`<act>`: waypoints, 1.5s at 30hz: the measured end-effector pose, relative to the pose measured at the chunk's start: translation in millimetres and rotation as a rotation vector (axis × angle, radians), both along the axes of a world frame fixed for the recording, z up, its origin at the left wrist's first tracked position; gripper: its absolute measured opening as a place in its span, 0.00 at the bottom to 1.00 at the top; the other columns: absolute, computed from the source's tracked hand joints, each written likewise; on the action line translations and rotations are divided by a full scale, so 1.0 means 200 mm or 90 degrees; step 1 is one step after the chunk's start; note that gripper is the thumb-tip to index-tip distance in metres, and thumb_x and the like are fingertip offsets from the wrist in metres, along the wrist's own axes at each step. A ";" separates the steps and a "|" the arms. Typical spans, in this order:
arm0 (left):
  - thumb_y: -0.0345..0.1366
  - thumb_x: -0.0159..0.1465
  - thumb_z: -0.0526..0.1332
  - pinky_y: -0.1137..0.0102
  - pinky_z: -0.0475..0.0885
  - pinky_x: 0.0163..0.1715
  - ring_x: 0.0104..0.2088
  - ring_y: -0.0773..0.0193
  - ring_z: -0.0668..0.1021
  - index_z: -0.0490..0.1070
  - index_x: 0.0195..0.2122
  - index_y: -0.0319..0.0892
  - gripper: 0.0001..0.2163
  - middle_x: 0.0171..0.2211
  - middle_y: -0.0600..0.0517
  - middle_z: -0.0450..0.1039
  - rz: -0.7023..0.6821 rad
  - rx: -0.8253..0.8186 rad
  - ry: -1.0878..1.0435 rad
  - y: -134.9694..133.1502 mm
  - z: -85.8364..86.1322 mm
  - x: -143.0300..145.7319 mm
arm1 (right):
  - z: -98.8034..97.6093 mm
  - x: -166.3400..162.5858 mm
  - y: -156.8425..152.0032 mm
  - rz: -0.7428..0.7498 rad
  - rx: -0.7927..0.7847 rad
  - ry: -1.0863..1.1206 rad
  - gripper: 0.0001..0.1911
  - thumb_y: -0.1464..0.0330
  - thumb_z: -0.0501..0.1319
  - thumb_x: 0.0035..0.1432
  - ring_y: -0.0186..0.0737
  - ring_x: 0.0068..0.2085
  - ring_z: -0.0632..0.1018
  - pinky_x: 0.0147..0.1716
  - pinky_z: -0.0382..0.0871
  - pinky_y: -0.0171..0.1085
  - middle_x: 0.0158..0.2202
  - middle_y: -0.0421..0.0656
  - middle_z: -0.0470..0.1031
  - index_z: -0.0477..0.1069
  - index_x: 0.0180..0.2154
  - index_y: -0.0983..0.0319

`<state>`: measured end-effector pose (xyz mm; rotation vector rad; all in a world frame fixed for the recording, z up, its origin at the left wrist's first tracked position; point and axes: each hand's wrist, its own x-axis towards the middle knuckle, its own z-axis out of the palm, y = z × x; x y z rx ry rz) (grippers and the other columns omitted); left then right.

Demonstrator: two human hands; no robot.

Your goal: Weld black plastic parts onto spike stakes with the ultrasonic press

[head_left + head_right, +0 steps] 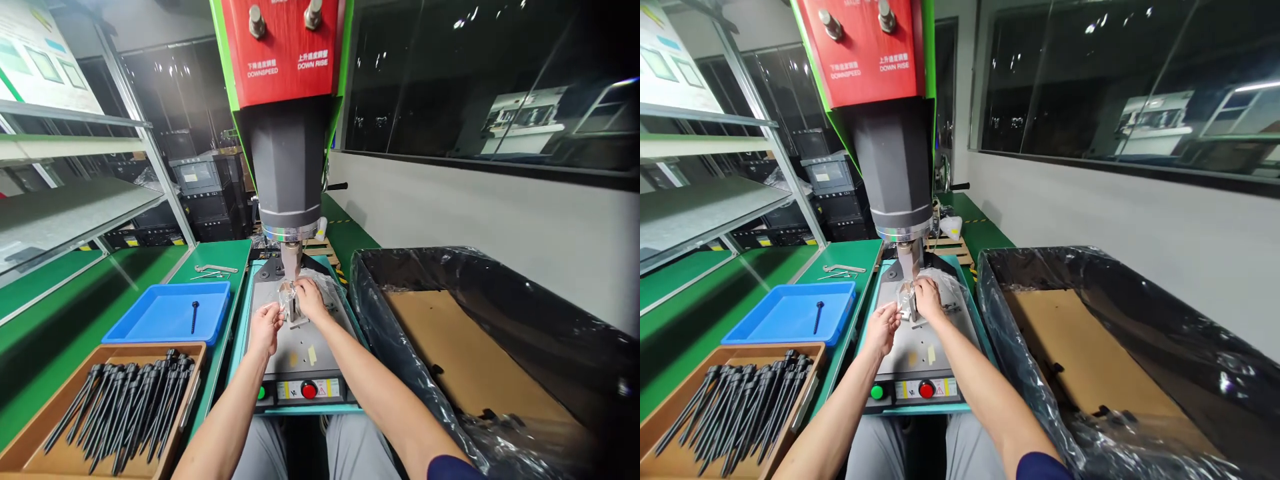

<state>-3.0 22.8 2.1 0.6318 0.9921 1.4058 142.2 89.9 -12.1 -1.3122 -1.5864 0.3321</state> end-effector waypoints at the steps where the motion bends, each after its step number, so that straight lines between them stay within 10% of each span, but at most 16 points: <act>1: 0.39 0.48 0.72 0.78 0.69 0.23 0.23 0.74 0.75 0.70 0.35 0.38 0.17 0.30 0.51 0.76 0.000 -0.006 -0.002 -0.01 0.00 0.00 | 0.00 0.00 0.00 0.005 -0.005 -0.006 0.15 0.75 0.51 0.59 0.46 0.48 0.74 0.52 0.65 0.44 0.45 0.47 0.75 0.74 0.41 0.60; 20: 0.39 0.47 0.72 0.78 0.67 0.25 0.23 0.74 0.74 0.71 0.34 0.37 0.17 0.29 0.52 0.75 0.007 0.001 0.009 -0.03 -0.02 0.02 | 0.12 0.01 -0.08 0.019 0.059 -0.047 0.05 0.71 0.53 0.58 0.46 0.42 0.74 0.46 0.66 0.44 0.36 0.47 0.74 0.66 0.32 0.59; 33: 0.38 0.51 0.70 0.73 0.72 0.28 0.26 0.68 0.78 0.71 0.39 0.37 0.17 0.34 0.46 0.77 -0.088 -0.098 0.152 -0.25 -0.25 -0.04 | 0.11 0.23 -0.74 0.222 0.040 0.195 0.04 0.69 0.61 0.59 0.41 0.47 0.75 0.46 0.71 0.41 0.45 0.45 0.73 0.68 0.38 0.59; 38: 0.39 0.55 0.69 0.66 0.73 0.42 0.43 0.59 0.78 0.74 0.47 0.41 0.18 0.44 0.45 0.77 -0.185 0.206 0.365 -0.51 -0.22 -0.03 | 0.07 0.14 -0.87 0.273 0.029 0.269 0.06 0.69 0.63 0.59 0.41 0.47 0.75 0.47 0.72 0.41 0.45 0.45 0.71 0.68 0.39 0.58; 45: 0.40 0.63 0.61 0.69 0.72 0.36 0.33 0.64 0.77 0.77 0.36 0.41 0.09 0.34 0.49 0.77 -0.171 0.344 0.464 -0.60 -0.14 -0.03 | 0.04 0.06 -0.94 0.279 -0.069 0.285 0.22 0.66 0.65 0.57 0.42 0.47 0.76 0.49 0.71 0.43 0.49 0.46 0.73 0.67 0.54 0.55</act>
